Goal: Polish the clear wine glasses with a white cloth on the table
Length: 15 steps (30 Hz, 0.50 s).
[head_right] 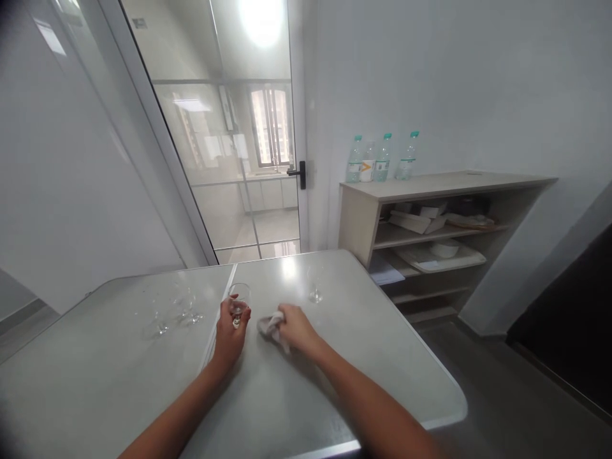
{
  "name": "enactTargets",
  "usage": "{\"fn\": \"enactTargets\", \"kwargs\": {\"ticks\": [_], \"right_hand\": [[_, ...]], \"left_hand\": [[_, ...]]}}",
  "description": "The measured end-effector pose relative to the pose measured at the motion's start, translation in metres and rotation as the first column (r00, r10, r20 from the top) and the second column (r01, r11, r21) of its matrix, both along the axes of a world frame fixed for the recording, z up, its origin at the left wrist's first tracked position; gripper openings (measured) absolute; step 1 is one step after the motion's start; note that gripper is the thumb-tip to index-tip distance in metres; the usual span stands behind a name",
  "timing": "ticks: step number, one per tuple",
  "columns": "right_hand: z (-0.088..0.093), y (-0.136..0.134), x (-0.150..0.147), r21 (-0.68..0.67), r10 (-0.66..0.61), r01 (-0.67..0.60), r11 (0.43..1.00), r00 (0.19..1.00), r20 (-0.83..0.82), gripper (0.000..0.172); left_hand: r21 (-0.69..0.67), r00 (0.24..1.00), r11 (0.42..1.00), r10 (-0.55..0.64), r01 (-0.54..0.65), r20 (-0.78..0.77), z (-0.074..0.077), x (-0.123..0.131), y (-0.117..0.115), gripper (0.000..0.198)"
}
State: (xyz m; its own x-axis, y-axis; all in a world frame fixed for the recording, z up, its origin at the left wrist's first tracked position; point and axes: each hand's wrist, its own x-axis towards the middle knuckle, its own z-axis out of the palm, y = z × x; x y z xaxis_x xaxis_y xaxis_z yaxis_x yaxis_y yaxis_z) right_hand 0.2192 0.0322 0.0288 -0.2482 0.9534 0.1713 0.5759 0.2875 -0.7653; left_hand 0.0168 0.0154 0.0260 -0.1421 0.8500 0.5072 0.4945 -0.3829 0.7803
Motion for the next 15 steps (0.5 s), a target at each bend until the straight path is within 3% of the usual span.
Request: {"fn": "enactTargets", "kwargs": {"ticks": [2,4,6,8,11,13,15], "right_hand": [[-0.001,0.006,-0.001,-0.060,-0.149,0.138,0.989,0.961,-0.234,0.011],[-0.002,0.011,0.000,-0.167,-0.235,0.178,0.970,0.864,-0.446,0.020],[-0.002,0.014,0.000,-0.191,-0.278,0.205,0.960,0.786,-0.552,0.028],[0.001,0.014,0.000,-0.106,-0.294,0.286,0.952,0.766,-0.572,0.025],[0.009,0.005,-0.002,0.067,-0.271,0.358,0.931,0.804,-0.529,0.021],[0.015,-0.003,-0.005,0.130,-0.208,0.303,0.944,0.853,-0.478,0.016],[0.021,-0.013,-0.008,0.162,-0.078,0.160,0.974,0.903,-0.423,0.013]], "left_hand": [[0.008,0.981,1.000,-0.018,0.020,-0.192,0.001,-0.004,0.004,0.042],[-0.003,0.934,0.999,-0.033,0.034,-0.355,0.001,-0.009,0.008,0.040],[-0.037,0.884,0.999,-0.051,0.039,-0.465,-0.001,-0.014,0.013,0.040],[-0.085,0.836,0.994,-0.099,0.063,-0.539,-0.003,-0.017,0.015,0.044],[-0.106,0.773,0.990,-0.142,0.097,-0.618,-0.005,-0.019,0.016,0.048],[-0.087,0.743,0.991,-0.132,0.100,-0.656,-0.005,-0.018,0.015,0.049],[-0.067,0.721,0.993,-0.117,0.098,-0.683,-0.002,-0.018,0.014,0.049]]}}
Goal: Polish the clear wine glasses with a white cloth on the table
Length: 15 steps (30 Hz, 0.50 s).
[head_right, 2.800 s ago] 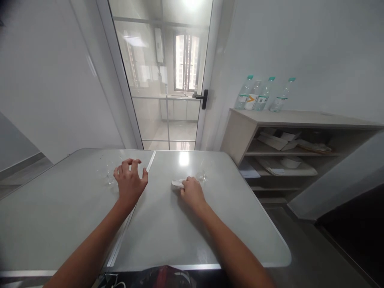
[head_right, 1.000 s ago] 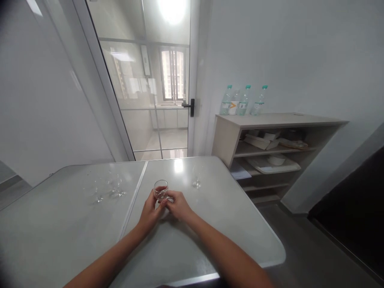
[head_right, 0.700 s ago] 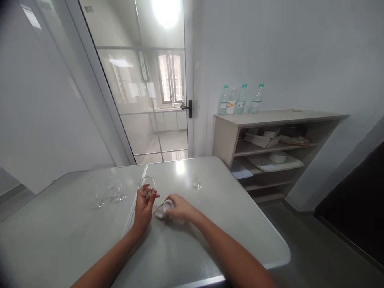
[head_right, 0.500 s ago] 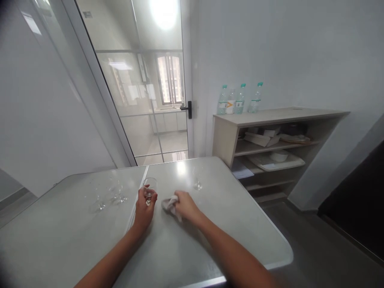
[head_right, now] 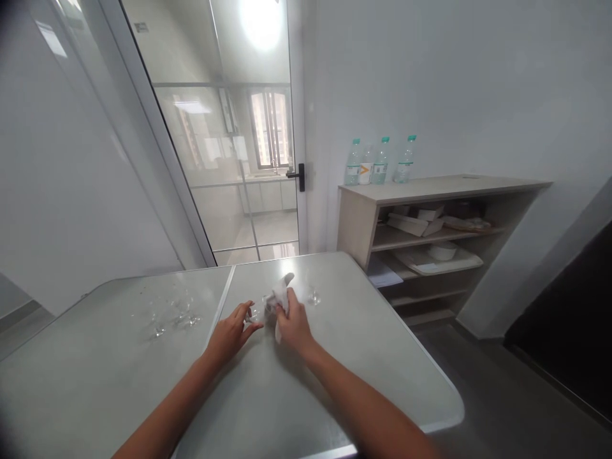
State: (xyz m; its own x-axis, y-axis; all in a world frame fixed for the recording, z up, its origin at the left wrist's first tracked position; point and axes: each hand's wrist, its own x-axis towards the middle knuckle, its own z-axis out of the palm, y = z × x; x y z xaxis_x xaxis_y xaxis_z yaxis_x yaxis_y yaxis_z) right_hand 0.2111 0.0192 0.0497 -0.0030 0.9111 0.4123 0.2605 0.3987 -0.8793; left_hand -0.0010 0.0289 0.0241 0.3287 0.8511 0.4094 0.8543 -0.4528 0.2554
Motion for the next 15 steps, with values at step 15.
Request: {"fn": "enactTargets", "kwargs": {"ticks": [15], "right_hand": [[0.003,0.002,0.017,-0.052,0.487,-0.500,0.864,0.807,0.334,0.076]], "left_hand": [[-0.173,0.988,0.975,-0.146,0.136,-0.044,0.009,-0.005,-0.004,0.049]]}}
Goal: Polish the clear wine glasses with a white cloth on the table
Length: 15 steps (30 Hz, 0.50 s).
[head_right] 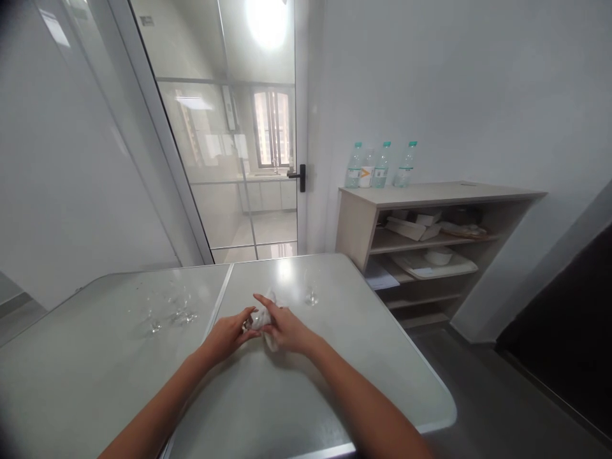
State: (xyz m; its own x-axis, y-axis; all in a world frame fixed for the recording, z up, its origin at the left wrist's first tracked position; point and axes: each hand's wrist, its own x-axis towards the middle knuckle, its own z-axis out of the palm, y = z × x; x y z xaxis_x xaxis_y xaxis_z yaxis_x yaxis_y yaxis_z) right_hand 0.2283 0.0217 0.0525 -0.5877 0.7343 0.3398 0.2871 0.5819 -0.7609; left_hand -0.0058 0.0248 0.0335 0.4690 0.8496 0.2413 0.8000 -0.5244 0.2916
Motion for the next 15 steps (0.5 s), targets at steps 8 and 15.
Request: {"fn": "enactTargets", "kwargs": {"ticks": [8,15], "right_hand": [[-0.003,0.004,0.005,0.057,0.025,-0.018,0.998,0.990,-0.136,0.070],[-0.005,0.007,0.005,0.069,0.173,-0.178,0.982,0.982,0.074,0.072]], "left_hand": [[-0.079,0.974,0.997,0.006,0.012,0.226,0.001,0.012,-0.008,0.047],[0.041,0.997,0.999,-0.031,0.028,0.077,-0.002,-0.001,-0.004,0.050]]}}
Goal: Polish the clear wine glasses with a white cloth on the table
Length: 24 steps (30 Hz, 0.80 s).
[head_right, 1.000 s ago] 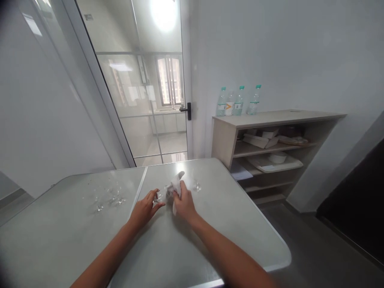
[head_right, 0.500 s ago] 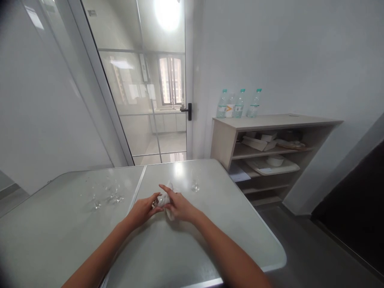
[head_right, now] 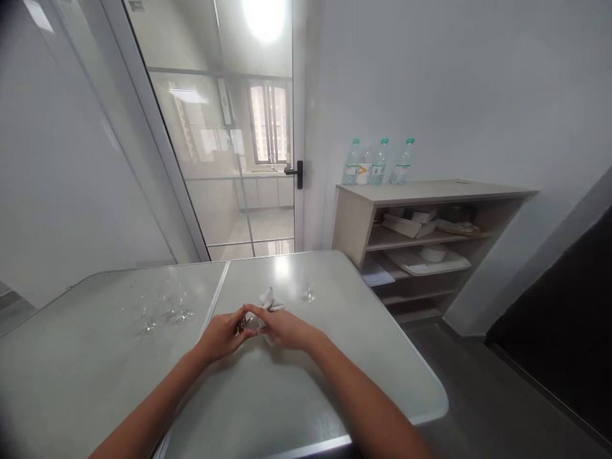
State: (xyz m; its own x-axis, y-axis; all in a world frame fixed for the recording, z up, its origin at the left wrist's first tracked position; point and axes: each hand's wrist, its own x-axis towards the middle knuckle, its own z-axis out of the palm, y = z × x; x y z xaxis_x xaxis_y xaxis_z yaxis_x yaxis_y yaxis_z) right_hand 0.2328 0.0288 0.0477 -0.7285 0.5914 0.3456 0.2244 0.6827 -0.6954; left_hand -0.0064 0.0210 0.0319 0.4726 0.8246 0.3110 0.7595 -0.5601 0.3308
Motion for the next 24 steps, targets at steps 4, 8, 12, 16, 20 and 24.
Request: {"fn": "enactTargets", "kwargs": {"ticks": [4,8,12,16,20,24], "right_hand": [[0.000,0.000,-0.005,-0.113,-0.179,0.152,0.982,0.942,-0.283,0.053],[0.005,-0.003,-0.002,-0.105,-0.166,0.143,0.984,0.949,-0.267,0.056],[0.010,-0.005,0.002,-0.106,-0.015,-0.001,0.994,0.988,-0.154,0.058],[0.011,-0.003,0.003,-0.124,-0.042,0.028,0.992,0.993,-0.110,0.051],[0.007,-0.002,-0.002,-0.150,-0.150,0.126,0.981,0.975,-0.163,0.038],[0.003,-0.003,-0.008,-0.098,-0.193,0.176,0.979,0.958,-0.211,0.034]], "left_hand": [[-0.035,0.996,0.999,-0.014,0.017,0.088,0.006,0.002,0.000,0.048],[0.046,0.995,0.998,0.042,-0.046,0.094,-0.008,0.009,-0.003,0.049],[0.155,0.997,0.985,0.070,-0.073,0.025,-0.024,0.009,-0.004,0.052],[0.153,0.997,0.986,0.069,-0.065,-0.022,-0.025,0.010,-0.003,0.052],[0.083,0.996,0.993,0.085,-0.087,0.030,-0.019,0.014,-0.003,0.049],[0.020,0.987,0.995,0.089,-0.093,0.137,-0.012,0.019,-0.005,0.045]]}}
